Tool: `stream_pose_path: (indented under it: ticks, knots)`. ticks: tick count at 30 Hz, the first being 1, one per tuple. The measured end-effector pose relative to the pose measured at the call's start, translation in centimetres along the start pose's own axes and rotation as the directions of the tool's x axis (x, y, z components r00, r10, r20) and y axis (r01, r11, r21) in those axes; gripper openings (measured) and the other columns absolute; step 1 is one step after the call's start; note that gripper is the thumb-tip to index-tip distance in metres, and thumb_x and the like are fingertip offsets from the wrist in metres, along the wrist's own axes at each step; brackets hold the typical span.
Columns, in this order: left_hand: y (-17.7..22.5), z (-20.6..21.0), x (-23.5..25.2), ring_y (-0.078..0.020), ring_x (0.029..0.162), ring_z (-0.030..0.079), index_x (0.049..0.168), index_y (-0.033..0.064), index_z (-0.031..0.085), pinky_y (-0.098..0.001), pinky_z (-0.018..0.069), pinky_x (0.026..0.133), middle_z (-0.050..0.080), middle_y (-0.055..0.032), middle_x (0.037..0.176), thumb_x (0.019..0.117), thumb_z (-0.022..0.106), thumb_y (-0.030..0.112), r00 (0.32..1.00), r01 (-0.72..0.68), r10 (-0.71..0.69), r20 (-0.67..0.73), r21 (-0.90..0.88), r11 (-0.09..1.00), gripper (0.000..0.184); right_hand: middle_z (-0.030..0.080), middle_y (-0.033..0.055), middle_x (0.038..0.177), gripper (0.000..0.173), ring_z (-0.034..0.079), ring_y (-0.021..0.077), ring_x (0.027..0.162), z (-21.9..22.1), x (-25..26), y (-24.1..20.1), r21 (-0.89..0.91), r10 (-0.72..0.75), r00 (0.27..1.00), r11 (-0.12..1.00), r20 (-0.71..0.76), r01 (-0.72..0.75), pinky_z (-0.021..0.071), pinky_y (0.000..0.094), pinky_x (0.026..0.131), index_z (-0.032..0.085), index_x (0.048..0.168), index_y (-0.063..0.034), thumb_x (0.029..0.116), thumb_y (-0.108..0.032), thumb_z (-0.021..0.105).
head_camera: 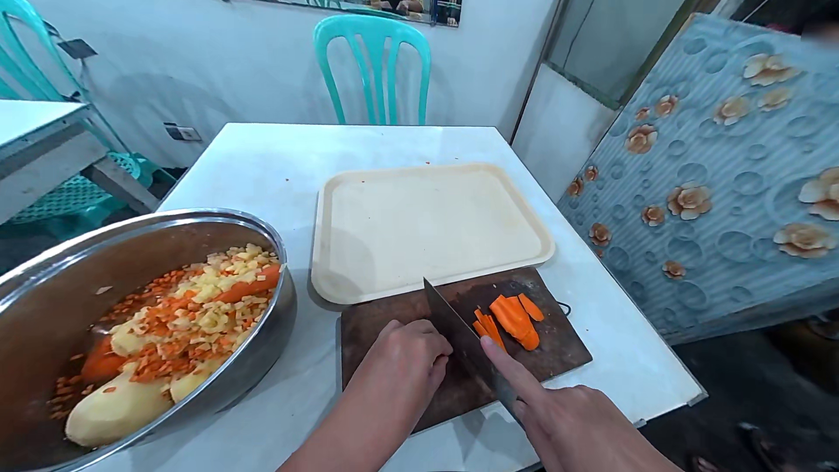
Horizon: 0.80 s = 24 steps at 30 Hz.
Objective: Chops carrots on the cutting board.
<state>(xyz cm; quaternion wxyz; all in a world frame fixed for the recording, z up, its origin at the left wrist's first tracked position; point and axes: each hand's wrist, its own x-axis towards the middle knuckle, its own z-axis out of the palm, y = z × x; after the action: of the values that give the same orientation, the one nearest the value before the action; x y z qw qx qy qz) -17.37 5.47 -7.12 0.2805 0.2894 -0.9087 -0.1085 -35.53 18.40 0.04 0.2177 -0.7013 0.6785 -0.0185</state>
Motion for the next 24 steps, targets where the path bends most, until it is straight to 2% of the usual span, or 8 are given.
stream_pose_path:
  ticks: [6, 10, 14, 19, 24]
  knots:
    - [0.1, -0.1, 0.2, -0.0181, 0.075, 0.072, 0.078, 0.0113, 0.076, -0.0388, 0.0579, 0.067, 0.074, -0.0025, 0.080, 0.0783, 0.075, 0.007, 1.000, 0.007, -0.007, 0.003, 0.003, 1.000, 0.004, 0.061, 0.0118, 0.060, 0.063, 0.065, 0.0358, 0.055, 0.0, -0.4, -0.8, -0.088, -0.042, 0.999, 0.995, -0.004, 0.042, 0.0510, 0.0502, 0.051, 0.025, 0.165, -0.0130, 0.1054, -0.012, 0.046]
    - [0.2, -0.2, 0.2, -0.0177, 0.073, 0.072, 0.077, 0.0114, 0.075, -0.0381, 0.0574, 0.066, 0.073, -0.0021, 0.077, 0.0777, 0.076, 0.007, 1.000, 0.004, -0.004, 0.022, 0.007, 1.000, 0.005, 0.056, 0.0071, 0.054, 0.070, 0.060, 0.0302, 0.046, 1.5, 0.4, -1.0, -0.190, -0.108, 0.988, 0.978, -0.111, 0.085, 0.0469, 0.0440, 0.043, 0.031, 0.163, -0.0097, 0.0962, -0.004, 0.053]
    - [0.0, -0.2, 0.3, -0.0178, 0.075, 0.073, 0.078, 0.0127, 0.077, -0.0389, 0.0585, 0.070, 0.075, -0.0012, 0.080, 0.0787, 0.078, 0.010, 1.000, -0.003, 0.003, 0.009, 0.013, 1.000, 0.003, 0.060, 0.0108, 0.059, 0.063, 0.065, 0.0354, 0.055, 0.4, 0.6, -0.7, -0.110, -0.036, 0.998, 0.993, -0.043, 0.031, 0.0509, 0.0499, 0.051, 0.026, 0.165, -0.0161, 0.1050, -0.012, 0.047]
    - [-0.3, 0.0, 0.2, -0.0146, 0.076, 0.073, 0.078, 0.0152, 0.077, -0.0377, 0.0573, 0.070, 0.076, 0.0024, 0.079, 0.0805, 0.078, 0.015, 0.999, -0.031, 0.032, -0.013, 0.048, 0.998, 0.003, 0.061, 0.0119, 0.060, 0.063, 0.064, 0.0359, 0.056, -0.4, -0.4, -0.6, -0.058, -0.027, 1.000, 0.998, -0.011, 0.026, 0.0506, 0.0510, 0.052, 0.025, 0.165, -0.0154, 0.1057, -0.015, 0.047]
    - [-0.4, -0.2, 0.3, -0.0151, 0.075, 0.073, 0.077, 0.0145, 0.075, -0.0381, 0.0566, 0.070, 0.075, 0.0011, 0.078, 0.0805, 0.078, 0.014, 0.999, -0.036, 0.036, 0.006, 0.045, 0.998, 0.005, 0.060, 0.0106, 0.058, 0.065, 0.064, 0.0348, 0.054, -0.1, -0.2, -1.0, -0.125, -0.047, 0.999, 0.991, 0.010, 0.048, 0.0506, 0.0488, 0.050, 0.024, 0.165, -0.0135, 0.1043, -0.010, 0.047]
